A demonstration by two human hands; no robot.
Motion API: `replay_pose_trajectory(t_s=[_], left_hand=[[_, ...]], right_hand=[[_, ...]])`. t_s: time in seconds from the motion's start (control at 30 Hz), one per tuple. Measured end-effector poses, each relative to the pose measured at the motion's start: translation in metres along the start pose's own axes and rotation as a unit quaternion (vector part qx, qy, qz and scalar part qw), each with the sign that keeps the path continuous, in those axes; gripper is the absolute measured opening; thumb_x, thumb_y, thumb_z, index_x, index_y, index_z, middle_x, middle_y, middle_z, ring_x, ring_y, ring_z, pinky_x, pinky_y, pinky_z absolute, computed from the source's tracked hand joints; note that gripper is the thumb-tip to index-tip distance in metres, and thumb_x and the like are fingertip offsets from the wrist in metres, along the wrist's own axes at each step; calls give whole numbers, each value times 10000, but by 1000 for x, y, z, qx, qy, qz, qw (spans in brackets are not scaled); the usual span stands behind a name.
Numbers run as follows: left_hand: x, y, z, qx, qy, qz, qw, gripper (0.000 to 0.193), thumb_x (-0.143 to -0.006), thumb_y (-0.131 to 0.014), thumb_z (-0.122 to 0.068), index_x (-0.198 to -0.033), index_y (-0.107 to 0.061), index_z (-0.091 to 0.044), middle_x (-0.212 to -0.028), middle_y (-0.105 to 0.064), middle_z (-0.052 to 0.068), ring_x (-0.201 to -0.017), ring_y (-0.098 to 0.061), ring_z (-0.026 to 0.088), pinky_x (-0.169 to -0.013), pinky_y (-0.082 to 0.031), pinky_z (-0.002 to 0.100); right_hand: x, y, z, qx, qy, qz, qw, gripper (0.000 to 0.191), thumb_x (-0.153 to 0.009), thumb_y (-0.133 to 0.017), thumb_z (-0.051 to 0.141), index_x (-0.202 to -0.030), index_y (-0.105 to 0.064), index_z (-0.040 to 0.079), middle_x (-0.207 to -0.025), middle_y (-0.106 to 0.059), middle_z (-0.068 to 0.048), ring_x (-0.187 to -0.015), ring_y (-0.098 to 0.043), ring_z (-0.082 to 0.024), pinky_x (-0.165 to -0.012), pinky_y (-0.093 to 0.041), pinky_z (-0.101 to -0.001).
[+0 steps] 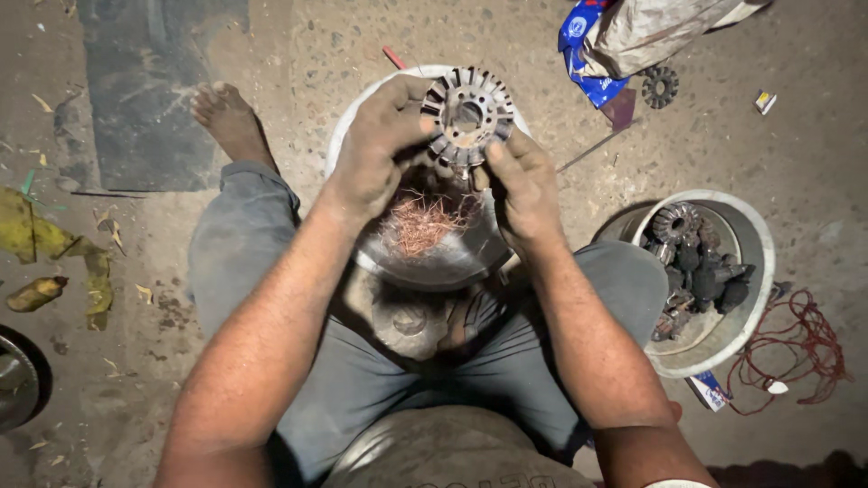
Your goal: The person sits on the floor with a basin between the legs and pulls copper wire out of electric motor stators by hand, tearing the windings loose and dropping the copper into the basin. They use scissors to cut and pry the wire from the laminated stator cores and place finished stators in a nearby bucket.
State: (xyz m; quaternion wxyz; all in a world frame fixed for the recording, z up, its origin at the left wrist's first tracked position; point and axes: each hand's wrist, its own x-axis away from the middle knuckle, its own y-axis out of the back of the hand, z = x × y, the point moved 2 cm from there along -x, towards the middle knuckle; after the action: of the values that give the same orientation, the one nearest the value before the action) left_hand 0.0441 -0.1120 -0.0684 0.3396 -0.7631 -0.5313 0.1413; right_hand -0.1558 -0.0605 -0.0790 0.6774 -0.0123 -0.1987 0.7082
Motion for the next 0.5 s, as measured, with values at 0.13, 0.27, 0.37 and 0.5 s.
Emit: replay_pose_trajectory(t_s=[0.13,0.27,0.37,0.5], left_hand=[[0,2,1,57,20,0,998,357,-1022,-669,-282,-1149,-616,48,-988,-722,158,-803,-745,204,-643,-637,319],[0,0,4,52,33,-1,998,414,-1028,-717,-319,-1159,-587,51,-963,-708,166,-727,-705,208,-606,-602,338],[-1,4,3,-7,88,-1,996,500,-1002,-673,-421,-1143,-614,55,-862,-705,170,-640,-702,202,-539,-604,323],[-4,11,3,-96,149,-74,981,557,-948,-634,-491,-1132,-600,34,-774,-664,170,-535,-685,216,-433,-574,306]], right_hand=[[2,0,0,-146,25,82,986,398,-1085,-595,277,-1157,-613,-114,-1014,-694,-158,-849,-664,-192,-790,-557,-320],[3,-1,1,-121,-34,22,992,498,-995,-663,386,-1191,-638,-72,-1070,-737,-158,-911,-719,-222,-801,-580,-337],[-1,-1,4,-158,-70,8,985,438,-1008,-641,408,-1096,-633,-22,-853,-661,-59,-765,-635,-195,-725,-526,-343],[-3,1,7,-204,-92,78,972,487,-1133,-569,487,-986,-620,26,-552,-400,45,-536,-419,-144,-563,-387,-336]])
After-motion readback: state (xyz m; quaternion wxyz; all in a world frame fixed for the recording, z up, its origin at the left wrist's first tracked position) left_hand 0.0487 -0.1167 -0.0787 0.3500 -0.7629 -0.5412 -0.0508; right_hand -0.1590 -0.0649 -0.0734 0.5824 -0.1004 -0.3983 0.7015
